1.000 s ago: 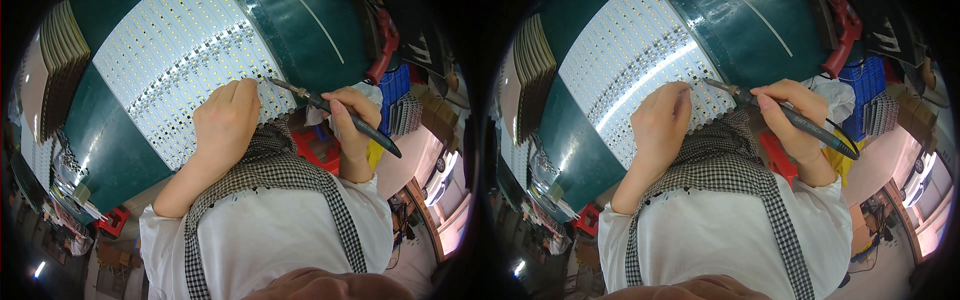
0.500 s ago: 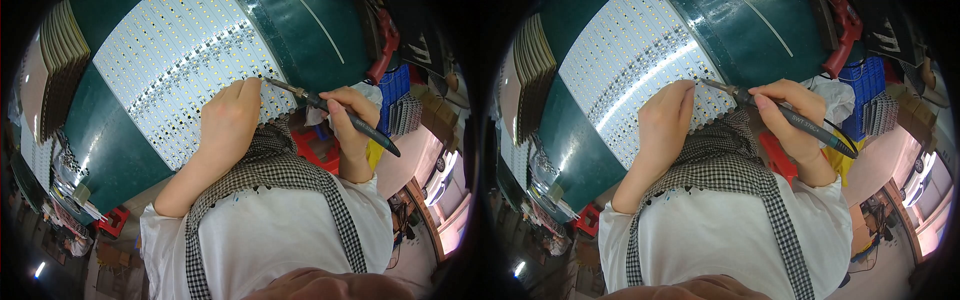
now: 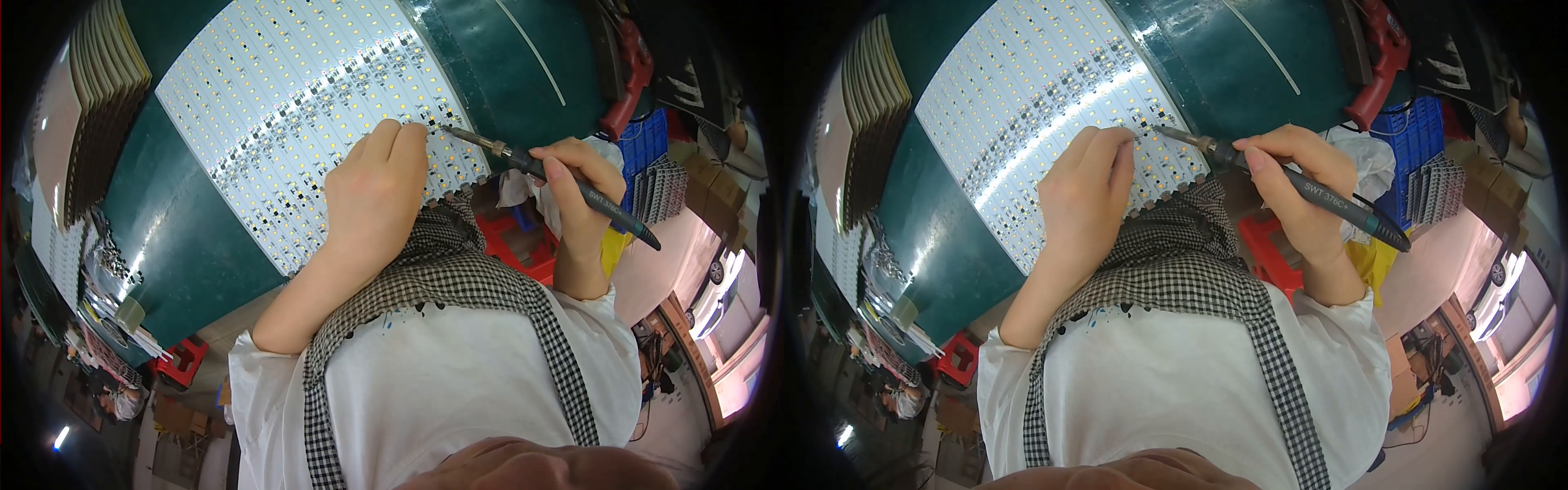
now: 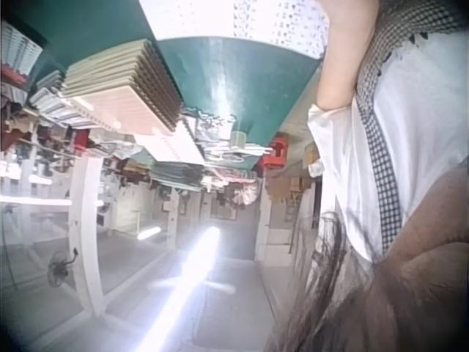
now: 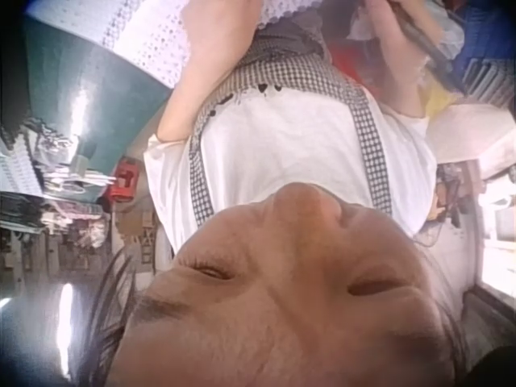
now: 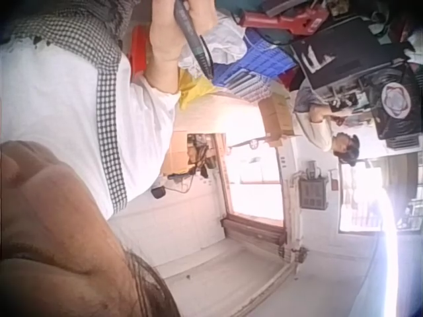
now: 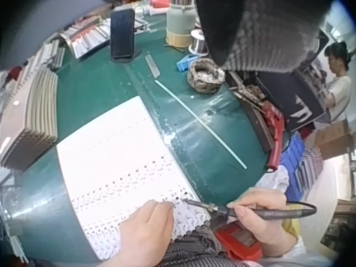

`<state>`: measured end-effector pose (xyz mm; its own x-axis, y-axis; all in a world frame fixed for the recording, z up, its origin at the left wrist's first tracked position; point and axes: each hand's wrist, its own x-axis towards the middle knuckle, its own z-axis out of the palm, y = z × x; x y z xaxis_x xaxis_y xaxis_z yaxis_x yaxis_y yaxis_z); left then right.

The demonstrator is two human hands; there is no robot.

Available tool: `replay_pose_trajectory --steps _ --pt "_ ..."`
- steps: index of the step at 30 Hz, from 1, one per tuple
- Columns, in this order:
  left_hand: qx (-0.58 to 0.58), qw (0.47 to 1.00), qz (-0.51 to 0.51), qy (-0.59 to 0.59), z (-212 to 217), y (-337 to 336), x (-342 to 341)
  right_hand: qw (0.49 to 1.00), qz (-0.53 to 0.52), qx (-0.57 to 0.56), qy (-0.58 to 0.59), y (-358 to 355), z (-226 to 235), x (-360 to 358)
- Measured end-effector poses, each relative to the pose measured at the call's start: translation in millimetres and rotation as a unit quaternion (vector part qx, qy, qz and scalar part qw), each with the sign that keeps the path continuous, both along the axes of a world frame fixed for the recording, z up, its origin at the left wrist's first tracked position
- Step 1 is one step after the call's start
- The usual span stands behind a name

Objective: The person solders components onto an LED panel with a soldering iron, lifts and turns the panel over by hand, and holds it up while another person touches the panel.

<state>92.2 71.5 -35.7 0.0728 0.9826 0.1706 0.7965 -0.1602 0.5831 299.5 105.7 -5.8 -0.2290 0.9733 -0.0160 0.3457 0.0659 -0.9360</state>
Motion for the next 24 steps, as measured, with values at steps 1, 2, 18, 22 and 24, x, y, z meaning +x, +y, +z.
replay_pose_trajectory --steps 1,2,18,22,24 --pt "-0.01 1.0 -0.007 0.002 -1 0 1 1.0 0.0 0.0 0.0 0 0 0" --pt "-0.009 1.0 -0.007 0.001 -2 1 1 1.0 0.001 -0.001 0.0 1 0 0" --pt "-0.043 0.997 0.033 -0.046 3 -9 -9 0.999 0.018 0.048 -0.003 -5 5 1" --pt "-0.075 0.995 0.028 -0.053 5 -9 -11 0.999 0.019 0.028 -0.004 -6 4 -5" --pt "-0.073 0.995 0.027 -0.055 5 -9 -11 1.0 0.016 0.022 -0.013 -7 4 -7"
